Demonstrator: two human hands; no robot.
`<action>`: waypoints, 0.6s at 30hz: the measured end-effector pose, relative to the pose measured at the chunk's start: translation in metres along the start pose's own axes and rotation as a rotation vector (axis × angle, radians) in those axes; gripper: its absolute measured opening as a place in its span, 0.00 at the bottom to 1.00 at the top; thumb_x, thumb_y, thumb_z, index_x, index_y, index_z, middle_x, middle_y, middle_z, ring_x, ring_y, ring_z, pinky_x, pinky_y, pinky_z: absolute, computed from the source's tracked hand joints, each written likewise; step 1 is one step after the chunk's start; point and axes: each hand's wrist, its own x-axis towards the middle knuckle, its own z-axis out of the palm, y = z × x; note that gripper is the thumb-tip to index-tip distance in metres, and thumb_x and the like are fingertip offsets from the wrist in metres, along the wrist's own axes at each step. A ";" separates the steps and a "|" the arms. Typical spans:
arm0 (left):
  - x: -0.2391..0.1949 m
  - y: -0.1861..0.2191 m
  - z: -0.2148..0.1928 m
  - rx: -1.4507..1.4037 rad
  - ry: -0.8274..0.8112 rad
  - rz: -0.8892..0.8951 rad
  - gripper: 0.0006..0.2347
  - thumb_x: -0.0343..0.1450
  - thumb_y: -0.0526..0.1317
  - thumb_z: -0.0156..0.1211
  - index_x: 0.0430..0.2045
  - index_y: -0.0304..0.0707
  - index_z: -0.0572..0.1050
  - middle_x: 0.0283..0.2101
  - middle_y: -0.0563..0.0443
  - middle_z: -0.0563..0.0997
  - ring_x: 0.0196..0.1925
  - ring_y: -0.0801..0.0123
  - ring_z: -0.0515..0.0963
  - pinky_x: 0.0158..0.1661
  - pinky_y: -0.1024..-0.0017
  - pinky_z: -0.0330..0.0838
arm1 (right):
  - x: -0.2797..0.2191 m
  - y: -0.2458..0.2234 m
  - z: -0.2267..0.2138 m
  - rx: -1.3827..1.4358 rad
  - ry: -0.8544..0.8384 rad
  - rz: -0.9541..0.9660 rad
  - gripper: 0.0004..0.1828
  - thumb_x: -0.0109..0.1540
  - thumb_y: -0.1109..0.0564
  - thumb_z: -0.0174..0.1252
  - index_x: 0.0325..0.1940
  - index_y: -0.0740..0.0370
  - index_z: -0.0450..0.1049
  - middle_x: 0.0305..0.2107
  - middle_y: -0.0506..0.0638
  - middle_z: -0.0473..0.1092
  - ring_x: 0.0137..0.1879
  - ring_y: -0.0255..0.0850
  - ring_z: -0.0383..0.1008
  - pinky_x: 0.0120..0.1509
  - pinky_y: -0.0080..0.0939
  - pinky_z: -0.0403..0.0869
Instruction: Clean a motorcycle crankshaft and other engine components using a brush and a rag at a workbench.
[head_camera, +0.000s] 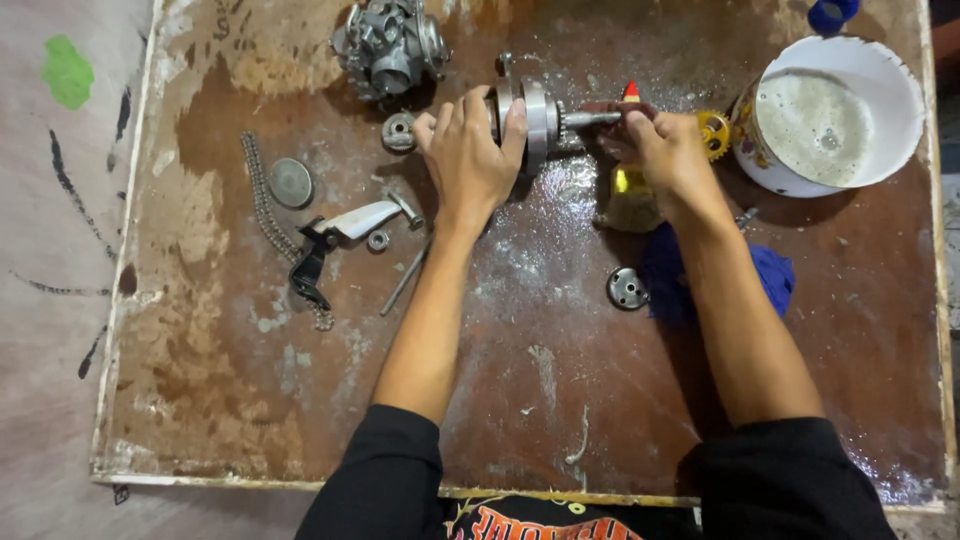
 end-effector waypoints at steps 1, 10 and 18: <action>0.002 0.000 0.002 -0.001 0.001 0.004 0.28 0.76 0.59 0.42 0.45 0.28 0.77 0.34 0.41 0.84 0.39 0.59 0.78 0.55 0.55 0.56 | -0.003 -0.003 -0.002 0.001 0.003 -0.003 0.16 0.73 0.56 0.47 0.48 0.65 0.79 0.34 0.47 0.80 0.39 0.30 0.79 0.46 0.30 0.78; 0.000 0.001 0.004 0.005 0.004 -0.032 0.28 0.76 0.61 0.41 0.43 0.31 0.78 0.37 0.42 0.84 0.41 0.59 0.76 0.56 0.55 0.56 | -0.010 0.009 -0.004 -0.056 0.006 -0.162 0.14 0.74 0.58 0.50 0.50 0.66 0.81 0.33 0.45 0.78 0.35 0.26 0.74 0.39 0.29 0.74; 0.000 -0.004 0.005 -0.005 -0.068 -0.058 0.32 0.74 0.65 0.38 0.48 0.30 0.77 0.39 0.43 0.84 0.43 0.60 0.78 0.59 0.52 0.56 | -0.011 -0.006 -0.010 -0.470 0.106 -0.231 0.16 0.76 0.59 0.52 0.41 0.70 0.81 0.23 0.51 0.71 0.26 0.34 0.65 0.30 0.39 0.64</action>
